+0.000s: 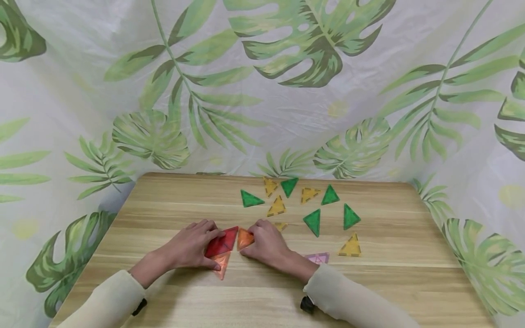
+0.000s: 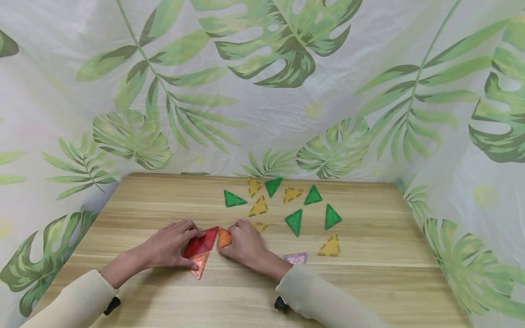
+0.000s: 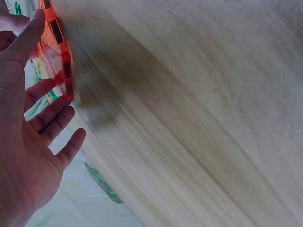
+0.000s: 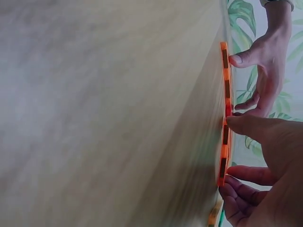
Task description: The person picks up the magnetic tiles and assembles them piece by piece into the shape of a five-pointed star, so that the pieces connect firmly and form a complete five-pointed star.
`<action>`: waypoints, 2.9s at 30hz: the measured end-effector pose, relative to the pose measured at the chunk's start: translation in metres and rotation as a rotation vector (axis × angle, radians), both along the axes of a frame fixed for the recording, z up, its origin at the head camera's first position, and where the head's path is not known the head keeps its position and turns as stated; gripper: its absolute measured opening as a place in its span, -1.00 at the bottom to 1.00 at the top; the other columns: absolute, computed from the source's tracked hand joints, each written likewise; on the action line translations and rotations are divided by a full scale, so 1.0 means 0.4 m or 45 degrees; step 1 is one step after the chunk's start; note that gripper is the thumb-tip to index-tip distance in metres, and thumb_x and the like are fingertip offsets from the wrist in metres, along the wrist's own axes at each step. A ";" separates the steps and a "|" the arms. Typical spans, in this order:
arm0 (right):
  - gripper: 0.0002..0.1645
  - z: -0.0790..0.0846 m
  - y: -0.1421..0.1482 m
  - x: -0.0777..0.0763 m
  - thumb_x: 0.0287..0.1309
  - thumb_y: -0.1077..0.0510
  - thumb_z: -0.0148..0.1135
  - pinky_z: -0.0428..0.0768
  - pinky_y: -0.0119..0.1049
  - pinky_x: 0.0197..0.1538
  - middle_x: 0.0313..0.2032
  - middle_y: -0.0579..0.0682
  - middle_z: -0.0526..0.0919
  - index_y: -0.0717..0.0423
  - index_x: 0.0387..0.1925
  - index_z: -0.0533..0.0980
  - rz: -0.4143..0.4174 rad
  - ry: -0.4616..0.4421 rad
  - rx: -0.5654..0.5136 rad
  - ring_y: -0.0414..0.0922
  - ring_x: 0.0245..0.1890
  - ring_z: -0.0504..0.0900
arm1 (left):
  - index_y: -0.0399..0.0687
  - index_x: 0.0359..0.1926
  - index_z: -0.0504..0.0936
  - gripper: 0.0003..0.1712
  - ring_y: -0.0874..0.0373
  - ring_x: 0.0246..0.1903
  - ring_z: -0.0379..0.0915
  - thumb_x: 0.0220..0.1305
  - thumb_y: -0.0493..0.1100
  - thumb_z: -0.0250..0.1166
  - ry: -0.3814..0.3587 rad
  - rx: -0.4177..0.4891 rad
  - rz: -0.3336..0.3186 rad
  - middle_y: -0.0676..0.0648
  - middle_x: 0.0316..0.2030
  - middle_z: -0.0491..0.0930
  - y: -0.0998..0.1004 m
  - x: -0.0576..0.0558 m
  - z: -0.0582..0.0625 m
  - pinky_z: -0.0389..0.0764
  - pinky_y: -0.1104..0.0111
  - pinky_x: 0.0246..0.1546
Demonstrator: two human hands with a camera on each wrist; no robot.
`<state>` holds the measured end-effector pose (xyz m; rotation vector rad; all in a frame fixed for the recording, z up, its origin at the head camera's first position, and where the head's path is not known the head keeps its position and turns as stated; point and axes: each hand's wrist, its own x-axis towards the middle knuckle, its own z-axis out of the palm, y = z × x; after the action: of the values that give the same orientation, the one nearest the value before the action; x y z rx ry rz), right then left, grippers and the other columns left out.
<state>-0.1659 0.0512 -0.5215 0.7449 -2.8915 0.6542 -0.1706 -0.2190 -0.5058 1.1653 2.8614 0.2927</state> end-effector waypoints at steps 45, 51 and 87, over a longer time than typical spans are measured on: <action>-0.53 0.079 0.383 0.042 0.23 0.06 0.56 0.67 -0.01 0.15 0.10 -0.04 0.66 0.13 0.12 0.69 0.423 -0.114 -0.137 -0.04 0.14 0.64 | -0.03 0.56 0.41 0.07 -0.13 0.47 0.28 0.19 0.39 0.50 -0.209 0.026 -0.214 -0.08 0.56 0.31 0.016 -0.030 0.000 0.42 -0.16 0.39; -0.48 0.062 0.461 0.060 0.10 0.08 0.63 0.66 -0.08 0.12 0.09 -0.07 0.68 0.11 0.09 0.70 0.449 -0.156 -0.118 -0.10 0.10 0.63 | -0.03 0.56 0.40 0.08 -0.14 0.48 0.28 0.19 0.40 0.49 -0.215 0.022 -0.199 -0.08 0.56 0.30 0.012 -0.029 0.006 0.42 -0.16 0.39; -0.44 -0.016 0.536 0.116 -0.03 0.04 0.73 0.72 -0.18 0.04 0.06 -0.09 0.68 0.10 0.02 0.72 0.471 -0.001 -0.198 -0.17 0.06 0.64 | -0.04 0.55 0.42 0.07 -0.11 0.46 0.30 0.19 0.42 0.48 -0.228 0.055 -0.198 -0.07 0.56 0.32 0.008 -0.031 -0.003 0.44 -0.15 0.38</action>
<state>-0.1194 0.2658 -0.5277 1.2680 -2.6817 0.9009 -0.1829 -0.2159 -0.5072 1.2889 2.6073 0.4302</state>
